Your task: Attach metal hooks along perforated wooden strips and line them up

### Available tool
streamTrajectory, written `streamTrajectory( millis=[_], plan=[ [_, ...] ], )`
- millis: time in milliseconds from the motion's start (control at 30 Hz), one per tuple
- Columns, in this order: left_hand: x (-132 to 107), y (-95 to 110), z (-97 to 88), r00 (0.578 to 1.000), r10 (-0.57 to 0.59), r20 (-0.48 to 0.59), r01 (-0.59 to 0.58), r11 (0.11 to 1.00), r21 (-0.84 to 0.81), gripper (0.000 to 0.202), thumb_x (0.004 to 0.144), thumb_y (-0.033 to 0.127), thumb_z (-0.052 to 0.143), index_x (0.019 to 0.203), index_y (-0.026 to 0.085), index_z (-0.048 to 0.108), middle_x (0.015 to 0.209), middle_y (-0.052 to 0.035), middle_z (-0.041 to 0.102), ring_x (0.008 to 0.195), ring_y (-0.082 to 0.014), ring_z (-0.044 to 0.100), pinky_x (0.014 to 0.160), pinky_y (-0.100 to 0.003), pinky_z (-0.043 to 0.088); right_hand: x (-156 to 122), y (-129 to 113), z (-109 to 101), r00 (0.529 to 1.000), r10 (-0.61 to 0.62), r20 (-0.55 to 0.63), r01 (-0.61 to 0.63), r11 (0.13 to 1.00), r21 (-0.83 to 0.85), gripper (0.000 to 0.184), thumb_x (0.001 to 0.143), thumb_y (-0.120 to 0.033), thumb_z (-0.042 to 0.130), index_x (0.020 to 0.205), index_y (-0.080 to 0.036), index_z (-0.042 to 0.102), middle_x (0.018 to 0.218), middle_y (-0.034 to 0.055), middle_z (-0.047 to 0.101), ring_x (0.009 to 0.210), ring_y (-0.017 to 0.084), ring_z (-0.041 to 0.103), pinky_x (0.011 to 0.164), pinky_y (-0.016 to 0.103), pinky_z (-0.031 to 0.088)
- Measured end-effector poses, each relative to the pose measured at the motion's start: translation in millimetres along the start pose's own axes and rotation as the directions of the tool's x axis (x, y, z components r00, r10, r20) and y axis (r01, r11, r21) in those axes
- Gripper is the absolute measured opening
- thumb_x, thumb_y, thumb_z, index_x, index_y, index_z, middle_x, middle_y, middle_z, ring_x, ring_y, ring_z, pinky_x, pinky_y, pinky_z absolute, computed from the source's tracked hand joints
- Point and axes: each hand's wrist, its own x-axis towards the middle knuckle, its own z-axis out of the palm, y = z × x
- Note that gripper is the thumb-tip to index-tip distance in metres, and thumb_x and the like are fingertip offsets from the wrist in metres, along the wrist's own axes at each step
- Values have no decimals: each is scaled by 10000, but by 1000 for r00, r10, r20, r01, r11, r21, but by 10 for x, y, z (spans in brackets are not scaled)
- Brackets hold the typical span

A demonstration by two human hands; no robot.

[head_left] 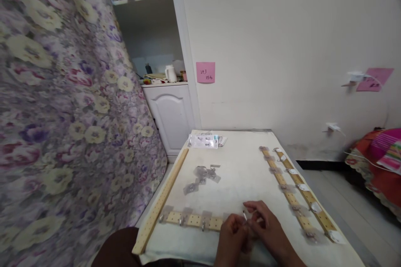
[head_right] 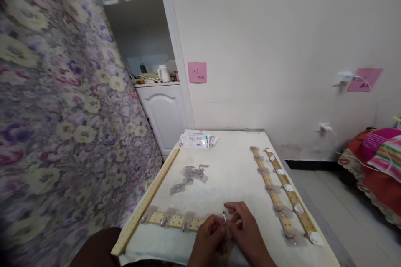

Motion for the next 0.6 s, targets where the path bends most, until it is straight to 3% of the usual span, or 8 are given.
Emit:
streamTrajectory(
  millis=[167,267,433,600],
  plan=[
    [1,-140,-24,1000,-27,8,26,998,49,212,613,382,582,684,191,526,386,98,454,326,-81,383,372,-225,292,2,-63,-78,991,-104,83,118,976,-183,159,751,-235,557,865,-233,667,777,9,571,667,164,515,637,288,407],
    [-9,-186,-41,1000,4,-31,0,995,101,134,625,306,554,658,176,564,456,75,481,430,-88,416,445,-227,313,-8,-93,-113,986,-119,119,146,959,-243,126,757,-218,533,816,-223,644,753,-1,556,634,151,497,613,279,386],
    [-41,-70,-101,990,97,-101,-65,958,280,125,651,256,530,617,158,600,591,22,534,626,-129,474,570,-244,364,-54,-185,-133,978,-89,191,133,964,-230,138,757,-163,483,787,-215,608,677,-20,553,632,151,497,599,261,362],
    [-50,59,-172,988,97,-119,-55,948,314,146,706,307,515,620,195,552,517,54,484,503,-117,457,484,-227,354,-31,-204,-196,975,-45,217,94,970,-223,140,757,-152,472,774,-211,599,658,-28,564,648,149,497,592,252,340]
  ],
)
